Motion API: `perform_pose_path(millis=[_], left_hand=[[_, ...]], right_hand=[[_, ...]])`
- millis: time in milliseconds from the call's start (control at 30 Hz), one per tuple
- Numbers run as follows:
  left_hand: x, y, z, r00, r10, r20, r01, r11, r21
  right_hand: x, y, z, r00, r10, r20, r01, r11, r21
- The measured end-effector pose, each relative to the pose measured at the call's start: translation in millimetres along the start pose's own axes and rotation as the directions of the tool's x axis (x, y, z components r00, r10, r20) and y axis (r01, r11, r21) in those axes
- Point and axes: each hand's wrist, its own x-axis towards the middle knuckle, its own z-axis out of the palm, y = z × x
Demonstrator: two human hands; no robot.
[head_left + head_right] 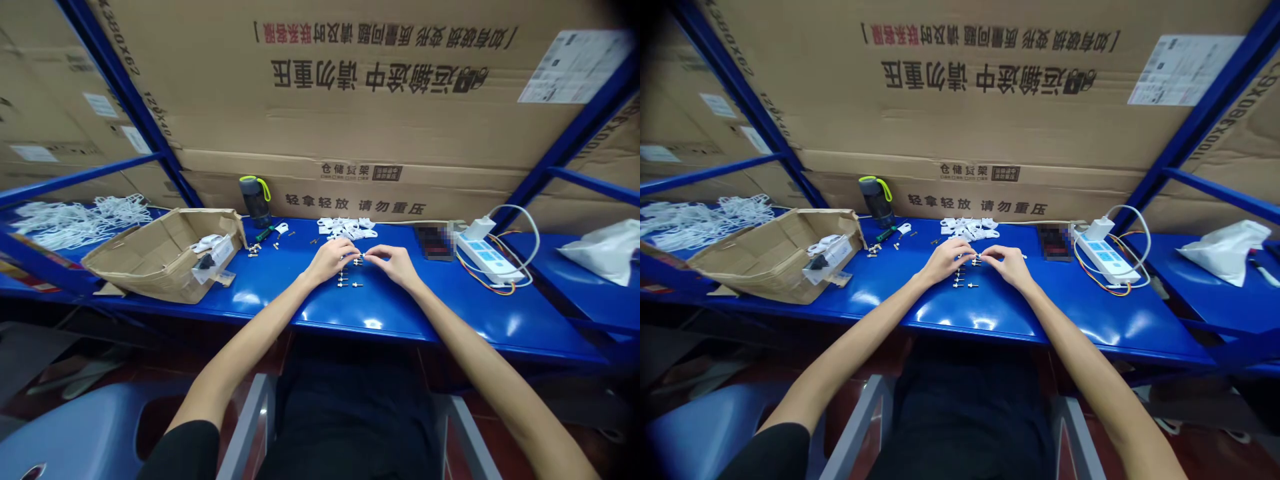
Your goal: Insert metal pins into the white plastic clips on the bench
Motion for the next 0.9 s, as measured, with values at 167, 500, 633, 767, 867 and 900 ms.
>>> perform_pose_path(millis=[167, 500, 633, 767, 867, 900], left_hand=[[-0.1, -0.4, -0.5, 1.0, 0.009, -0.005, -0.009, 1.0, -0.005], [0.0, -1.1, 0.8, 1.0, 0.007, 0.007, -0.008, 1.0, 0.029], [0.1, -1.3, 0.4, 1.0, 0.016, 0.005, -0.016, 1.0, 0.024], [-0.2, -1.5, 0.7, 1.0, 0.021, 0.009, -0.021, 1.0, 0.018], [-0.4, -1.8, 1.3, 1.0, 0.028, 0.005, -0.028, 0.999, 0.015], [-0.5, -1.8, 1.3, 1.0, 0.031, 0.006, -0.031, 0.999, 0.014]], right_hand=[[-0.2, -0.1, 0.6, 1.0, -0.01, -0.007, 0.009, 1.0, -0.02], [-1.9, -2.1, 1.8, 0.999, -0.034, 0.02, 0.035, 0.999, -0.029], [-2.0, -0.5, 2.6, 0.999, -0.033, 0.024, 0.034, 0.999, -0.043], [-1.6, 0.6, 2.9, 0.999, -0.045, 0.023, 0.046, 0.998, -0.038], [-1.3, 0.6, 2.8, 0.998, -0.049, 0.029, 0.05, 0.998, -0.042], [-1.2, 0.5, 2.8, 0.998, -0.049, 0.029, 0.051, 0.998, -0.048]])
